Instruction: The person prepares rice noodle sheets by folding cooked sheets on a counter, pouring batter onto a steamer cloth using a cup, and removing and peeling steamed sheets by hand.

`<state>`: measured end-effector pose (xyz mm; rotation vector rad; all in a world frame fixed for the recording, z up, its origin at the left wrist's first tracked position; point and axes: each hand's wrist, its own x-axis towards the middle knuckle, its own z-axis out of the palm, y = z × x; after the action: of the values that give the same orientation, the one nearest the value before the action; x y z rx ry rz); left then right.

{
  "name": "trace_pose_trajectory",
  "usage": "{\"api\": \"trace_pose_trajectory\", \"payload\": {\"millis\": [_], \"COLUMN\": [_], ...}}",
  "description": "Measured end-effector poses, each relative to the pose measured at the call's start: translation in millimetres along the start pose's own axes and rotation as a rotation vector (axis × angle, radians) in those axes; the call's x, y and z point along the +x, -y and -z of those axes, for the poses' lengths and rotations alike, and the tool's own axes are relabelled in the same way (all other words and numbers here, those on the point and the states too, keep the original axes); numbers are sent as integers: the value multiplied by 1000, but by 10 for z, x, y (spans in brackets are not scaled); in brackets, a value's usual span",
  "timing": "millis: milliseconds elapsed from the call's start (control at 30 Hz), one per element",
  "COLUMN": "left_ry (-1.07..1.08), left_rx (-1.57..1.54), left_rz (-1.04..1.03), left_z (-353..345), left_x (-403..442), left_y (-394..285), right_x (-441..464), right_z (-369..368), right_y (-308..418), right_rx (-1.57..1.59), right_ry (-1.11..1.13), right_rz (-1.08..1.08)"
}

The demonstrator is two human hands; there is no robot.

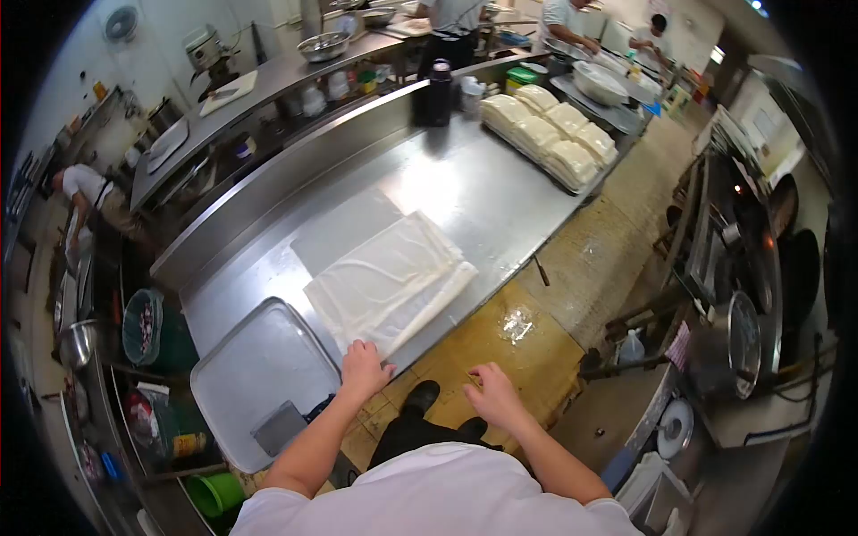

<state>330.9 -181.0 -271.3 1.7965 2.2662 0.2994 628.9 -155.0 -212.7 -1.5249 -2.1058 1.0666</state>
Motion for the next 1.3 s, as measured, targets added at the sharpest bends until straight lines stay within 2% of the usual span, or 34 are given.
{"api": "trace_pose_trajectory", "payload": {"millis": [67, 133, 233, 267, 367, 400, 500, 600, 700, 867, 967, 1133, 1200, 1300], "left_ry": [-19, -79, -123, -254, -297, -225, 201, 175, 550, 1021, 1184, 1508, 1605, 1716], "left_rx": [-59, -137, -383, -474, -574, -574, -145, 71, -157, -388, -467, -695, -812, -771], "left_rz": [-69, -145, -28, -31, -18, 13, -29, -416, -387, -540, -632, -442, -322, -431], "left_z": [-226, -160, 26, 160, 612, 792, 971, 670, 663, 449, 256, 140, 68, -96], "left_x": [14, 27, 153, 206, 445, 525, 685, 634, 497, 351, 243, -16, -208, -344], "left_y": [303, 391, 360, 312, 279, 244, 288, 269, -120, -709, -977, -1409, -1509, -1570], "right_x": [319, 663, 1275, 1514, 2226, 2419, 2602, 2518, 2151, 1311, 817, 44, -248, -746], "right_z": [-173, -428, -743, -795, -848, -790, -492, -188, 24, 277, 431, 623, 666, 675], "right_y": [288, 439, 673, 732, 653, 561, 325, 97, -238, -843, -980, -1262, -1245, -1325], "right_rx": [-17, -79, -221, -279, -649, -723, -675, -682, -679, -683, -688, -785, -718, -651], "right_ry": [86, 33, -52, -82, -39, -23, -249, -395, -474, -558, -587, -675, -727, -819], "right_rz": [-13, 154, 453, 561, 474, 410, 342, 244, 96, -120, -252, -400, -487, -580]}}
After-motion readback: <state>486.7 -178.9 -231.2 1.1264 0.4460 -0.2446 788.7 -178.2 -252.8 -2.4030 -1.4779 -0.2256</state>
